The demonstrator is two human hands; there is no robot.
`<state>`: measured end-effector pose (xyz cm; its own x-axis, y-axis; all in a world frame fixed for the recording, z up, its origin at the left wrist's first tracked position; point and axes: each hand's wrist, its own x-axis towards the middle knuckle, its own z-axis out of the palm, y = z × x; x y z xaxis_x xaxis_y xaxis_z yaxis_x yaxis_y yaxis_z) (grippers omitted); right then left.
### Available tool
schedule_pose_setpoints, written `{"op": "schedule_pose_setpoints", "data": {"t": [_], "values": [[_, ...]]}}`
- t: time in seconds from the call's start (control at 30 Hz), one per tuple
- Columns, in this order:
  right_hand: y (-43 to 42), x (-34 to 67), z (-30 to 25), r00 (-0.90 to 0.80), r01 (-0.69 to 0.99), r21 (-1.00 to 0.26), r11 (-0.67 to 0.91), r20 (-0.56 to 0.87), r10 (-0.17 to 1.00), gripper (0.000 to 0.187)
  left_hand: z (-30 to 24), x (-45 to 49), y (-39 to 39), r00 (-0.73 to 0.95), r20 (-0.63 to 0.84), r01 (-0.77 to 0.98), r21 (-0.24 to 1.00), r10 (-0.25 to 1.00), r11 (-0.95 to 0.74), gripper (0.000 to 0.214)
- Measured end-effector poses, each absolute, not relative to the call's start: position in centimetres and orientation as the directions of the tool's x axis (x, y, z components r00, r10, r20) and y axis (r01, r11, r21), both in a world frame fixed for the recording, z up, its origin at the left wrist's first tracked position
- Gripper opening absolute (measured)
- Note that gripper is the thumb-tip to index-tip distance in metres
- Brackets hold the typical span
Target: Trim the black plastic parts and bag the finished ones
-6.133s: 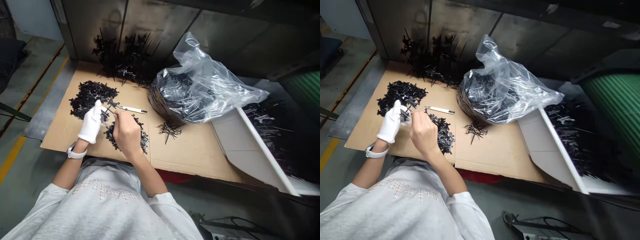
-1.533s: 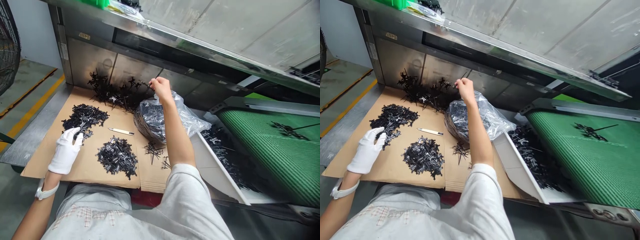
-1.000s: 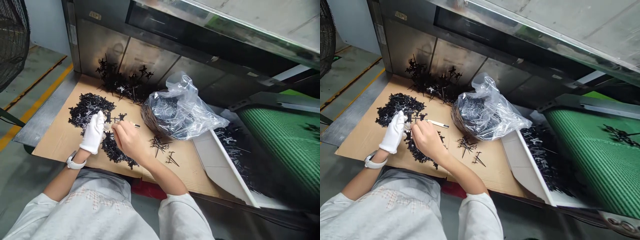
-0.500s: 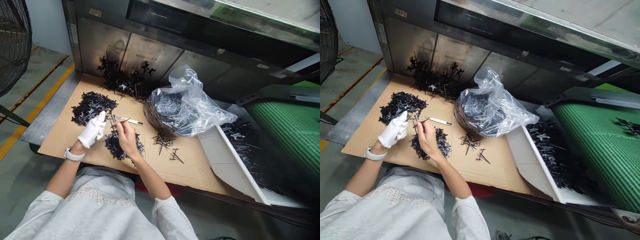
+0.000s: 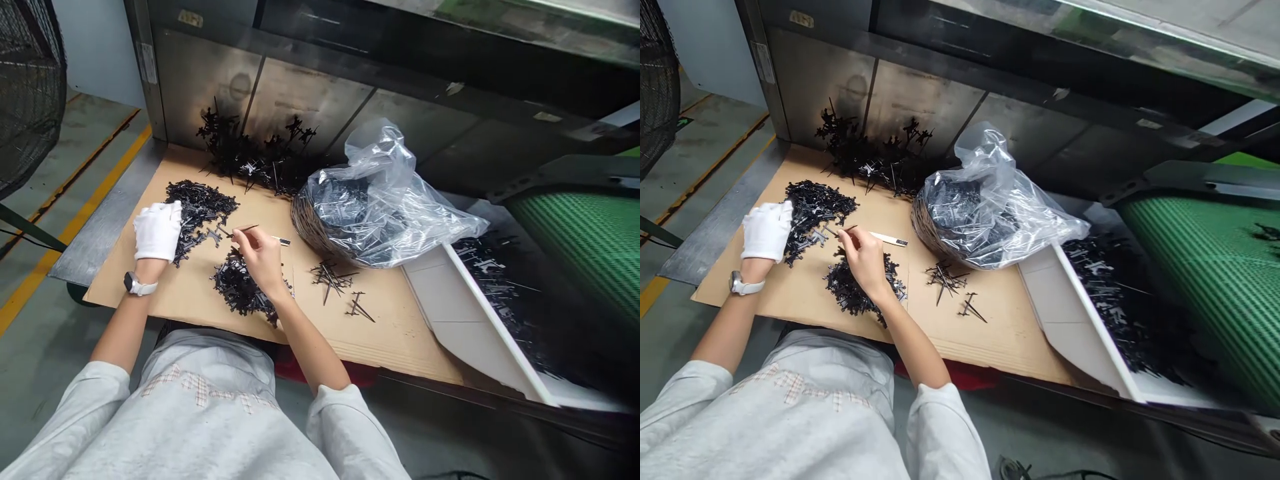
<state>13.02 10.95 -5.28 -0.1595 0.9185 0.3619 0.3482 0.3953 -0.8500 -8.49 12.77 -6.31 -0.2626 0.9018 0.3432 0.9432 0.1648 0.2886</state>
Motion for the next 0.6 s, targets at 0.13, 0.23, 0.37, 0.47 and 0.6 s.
{"op": "schedule_pose_setpoints", "data": {"t": [0.13,0.23,0.37,0.47,0.6], "values": [[11.0,12.3,-5.0,-0.183,0.482,-0.693,0.536,0.519,0.835,0.029,-5.4,-8.7,12.6,-0.351,0.439,0.848,0.524,0.827,0.082,0.054],[10.7,11.3,-4.9,-0.204,0.543,-0.583,0.604,0.606,0.769,0.029,-4.7,-6.8,11.3,-0.454,0.317,0.571,0.821,0.833,-0.001,0.057],[9.6,9.6,-4.6,-0.241,0.622,-0.455,0.637,0.663,0.709,0.029,-5.3,-2.9,9.0,-0.466,0.104,0.342,0.937,0.879,0.071,0.054],[8.4,8.6,-4.4,-0.262,0.647,-0.422,0.635,0.659,0.705,0.028,-6.7,-1.4,8.5,-0.539,0.107,0.331,0.939,0.835,0.094,0.042],[7.8,8.3,-3.7,-0.197,0.607,-0.539,0.585,0.611,0.767,0.026,-7.4,-1.2,9.1,-0.578,0.179,0.338,0.941,0.796,0.034,0.035]]}}
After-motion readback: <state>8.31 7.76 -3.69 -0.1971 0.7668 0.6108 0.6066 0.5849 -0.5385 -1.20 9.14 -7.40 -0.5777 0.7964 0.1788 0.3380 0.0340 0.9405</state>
